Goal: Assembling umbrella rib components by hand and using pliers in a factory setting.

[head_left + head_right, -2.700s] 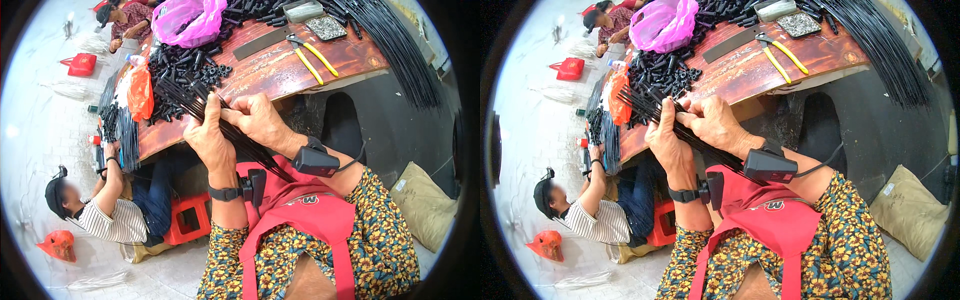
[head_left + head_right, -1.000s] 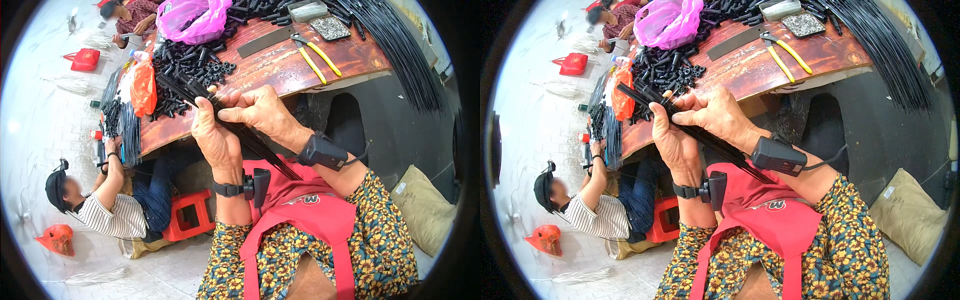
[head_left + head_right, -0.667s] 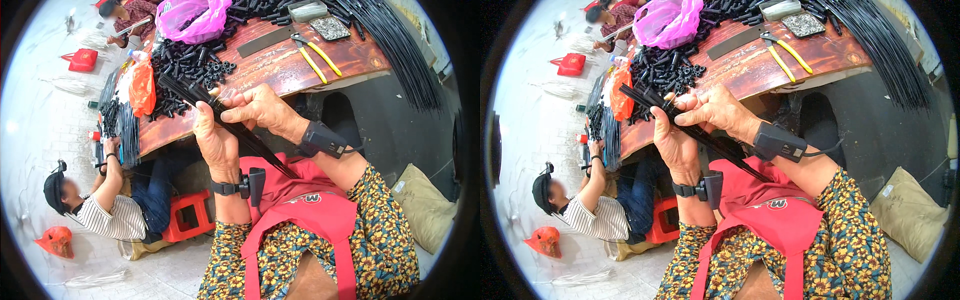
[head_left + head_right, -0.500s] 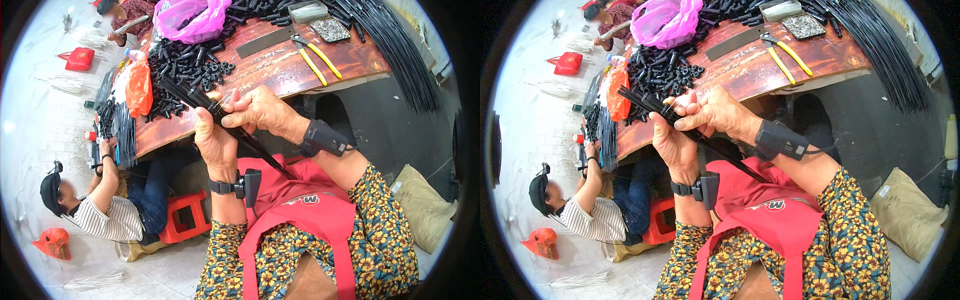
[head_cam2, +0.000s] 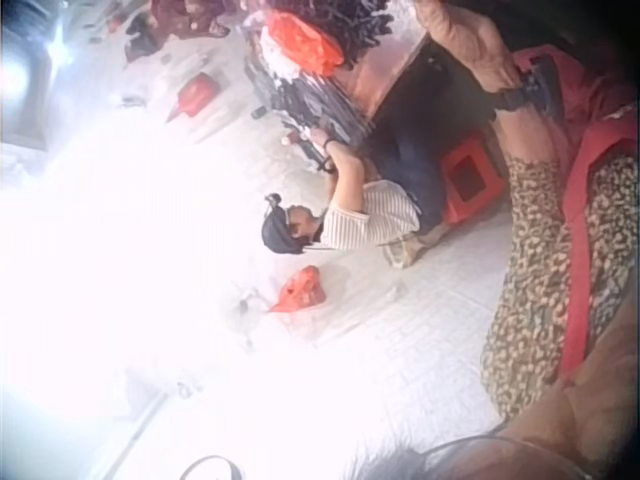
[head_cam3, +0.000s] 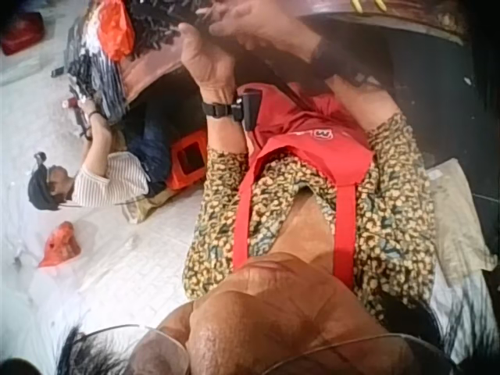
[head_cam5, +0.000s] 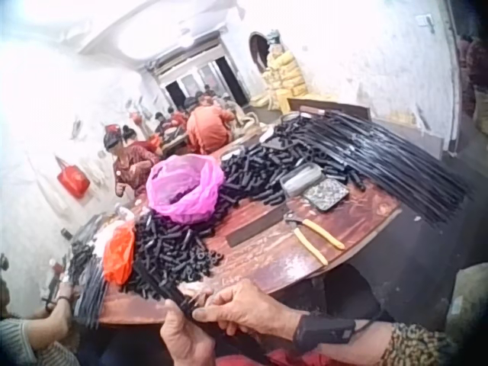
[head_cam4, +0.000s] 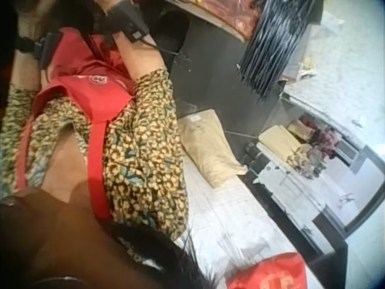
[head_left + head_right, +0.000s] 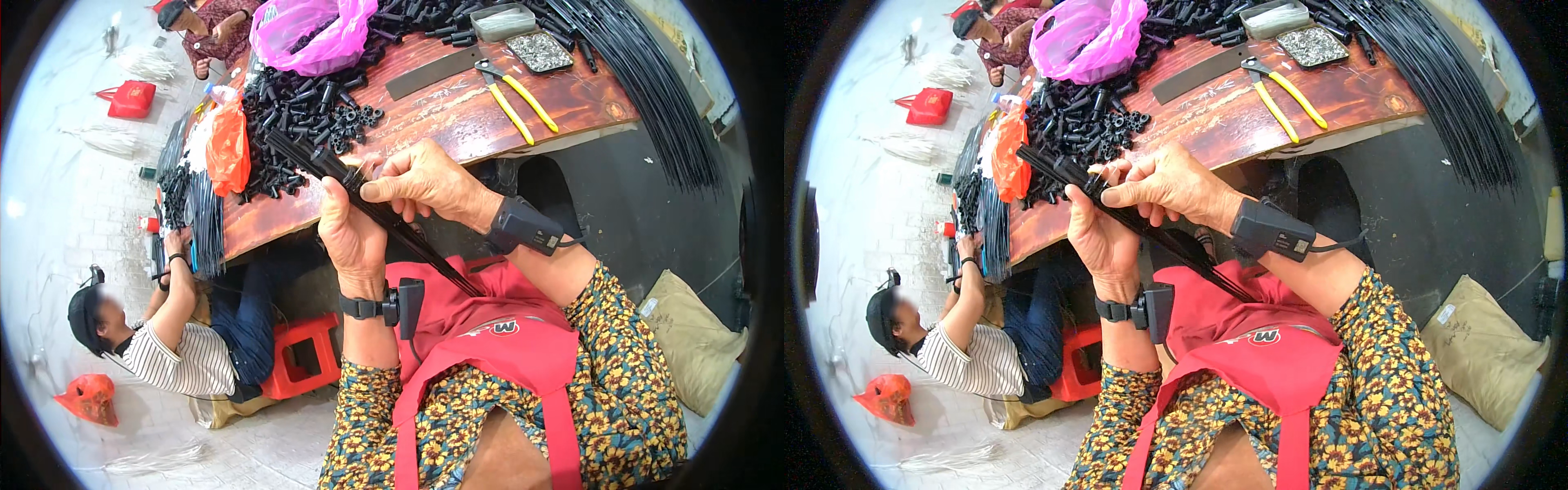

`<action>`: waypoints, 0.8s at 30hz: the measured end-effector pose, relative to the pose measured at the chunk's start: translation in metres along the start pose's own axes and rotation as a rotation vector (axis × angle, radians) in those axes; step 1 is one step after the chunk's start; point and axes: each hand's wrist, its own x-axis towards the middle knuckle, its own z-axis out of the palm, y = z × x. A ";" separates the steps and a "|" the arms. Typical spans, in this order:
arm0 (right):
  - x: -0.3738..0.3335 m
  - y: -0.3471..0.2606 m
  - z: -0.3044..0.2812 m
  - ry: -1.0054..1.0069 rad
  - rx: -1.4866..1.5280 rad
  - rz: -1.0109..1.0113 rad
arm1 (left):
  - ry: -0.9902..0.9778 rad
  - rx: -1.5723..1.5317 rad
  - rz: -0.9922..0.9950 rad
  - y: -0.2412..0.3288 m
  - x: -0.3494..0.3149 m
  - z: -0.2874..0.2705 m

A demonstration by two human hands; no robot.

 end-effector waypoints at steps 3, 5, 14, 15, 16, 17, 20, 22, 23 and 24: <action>0.004 -0.002 -0.004 -0.024 -0.004 0.017 | -0.117 -0.073 -0.026 0.000 0.000 0.005; 0.006 -0.009 -0.006 -0.123 0.123 -0.043 | -0.094 -0.088 -0.010 -0.002 -0.001 0.005; 0.007 -0.023 -0.024 -0.094 -0.172 -0.087 | -0.100 0.154 -0.147 0.006 -0.003 0.013; 0.006 -0.028 -0.023 -0.167 -0.175 -0.068 | -0.227 0.193 -0.213 0.009 -0.003 0.013; 0.002 -0.033 -0.020 -0.241 -0.023 -0.016 | -0.027 0.295 -0.169 0.005 -0.005 0.012; 0.002 -0.032 -0.018 -0.245 -0.021 -0.017 | -0.025 0.298 -0.167 0.005 -0.006 0.014; 0.005 -0.024 -0.016 -0.305 0.110 -0.132 | -0.295 0.136 -0.214 -0.002 -0.005 0.019; 0.003 -0.024 -0.009 -0.282 0.111 -0.147 | -0.317 0.047 -0.190 -0.006 -0.004 0.007; 0.001 -0.023 -0.004 -0.254 0.111 -0.162 | -0.343 -0.045 -0.169 -0.008 -0.004 0.003; -0.001 -0.021 -0.003 -0.253 0.112 -0.161 | -0.297 -0.038 -0.132 -0.011 -0.006 0.006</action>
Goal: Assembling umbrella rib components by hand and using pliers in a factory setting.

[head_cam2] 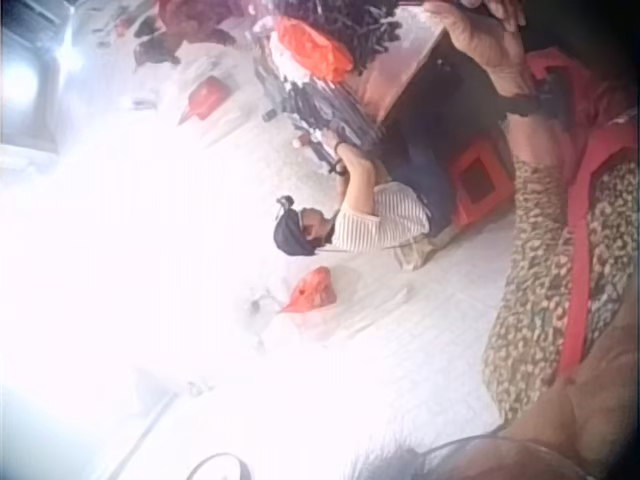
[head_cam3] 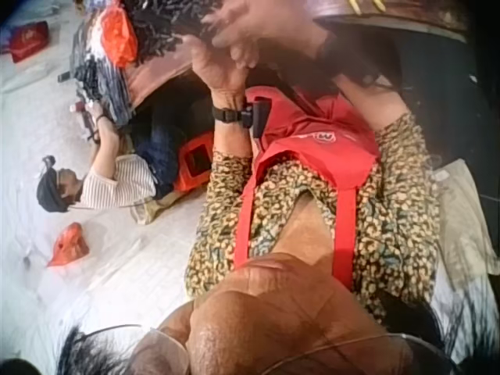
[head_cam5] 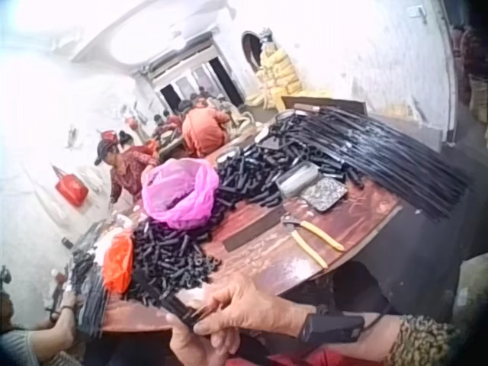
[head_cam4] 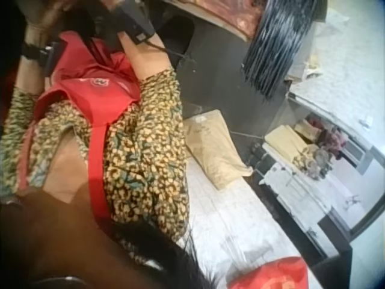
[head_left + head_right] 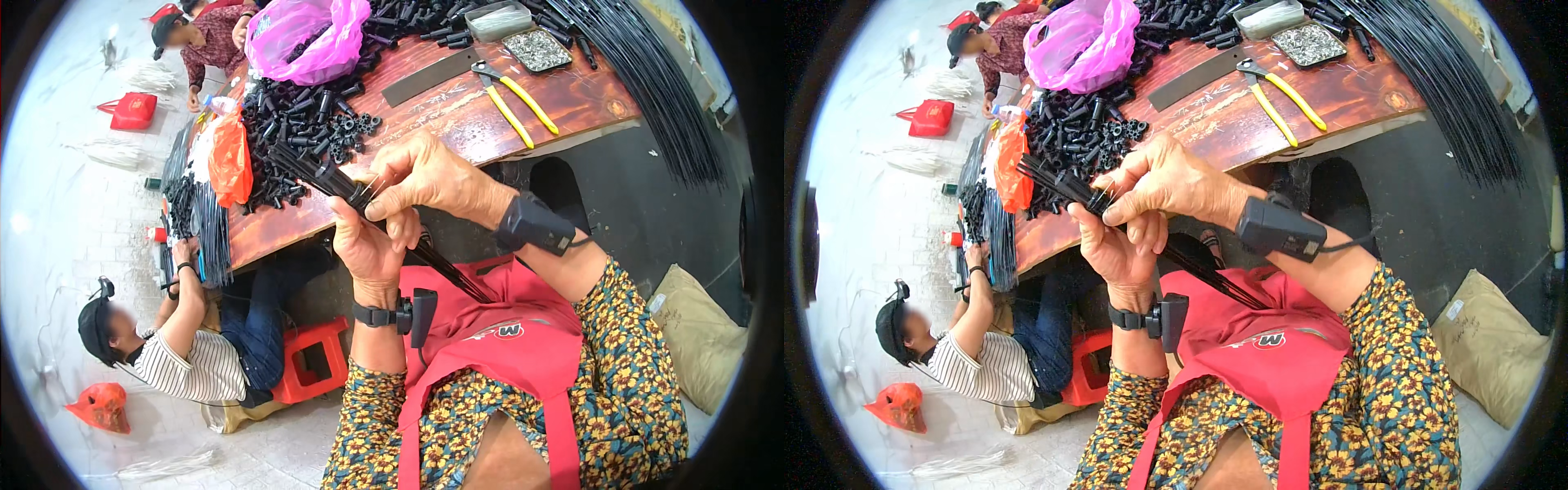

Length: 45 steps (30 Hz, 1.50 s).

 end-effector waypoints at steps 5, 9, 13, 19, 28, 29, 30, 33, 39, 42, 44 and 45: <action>-0.016 0.022 0.023 0.382 -0.082 -0.196 | 0.217 0.078 0.087 -0.003 0.002 0.016; -0.020 0.032 0.032 0.578 -0.800 -0.565 | 0.326 0.102 0.189 -0.006 0.005 0.017; -0.019 0.029 0.048 0.731 -0.996 -0.672 | 0.322 0.162 0.216 -0.008 0.004 0.006; -0.019 0.026 0.046 0.693 -1.098 -0.741 | 0.248 0.173 0.200 -0.007 0.006 0.008; -0.024 0.003 0.013 0.441 -0.620 -0.400 | 0.190 0.099 0.103 -0.001 0.001 0.014; -0.022 0.000 0.012 0.440 -0.622 -0.401 | 0.249 0.181 0.092 -0.001 0.001 0.017; -0.020 -0.001 0.011 0.346 -0.570 -0.318 | 0.310 0.236 0.110 -0.001 0.002 0.025; -0.015 -0.007 0.010 0.249 -0.684 -0.324 | 0.268 0.186 0.096 0.002 0.001 0.024; -0.013 -0.009 0.016 0.220 -0.342 -0.108 | 0.262 0.130 0.087 0.001 0.001 0.022; -0.011 -0.011 0.012 0.199 -0.198 0.009 | 0.228 0.174 0.082 -0.001 0.005 0.020; -0.009 -0.013 0.008 0.125 -0.020 0.074 | 0.203 0.161 0.077 -0.001 0.002 0.022; -0.009 -0.012 0.010 0.122 -0.020 0.075 | 0.220 0.185 0.086 0.000 0.003 0.023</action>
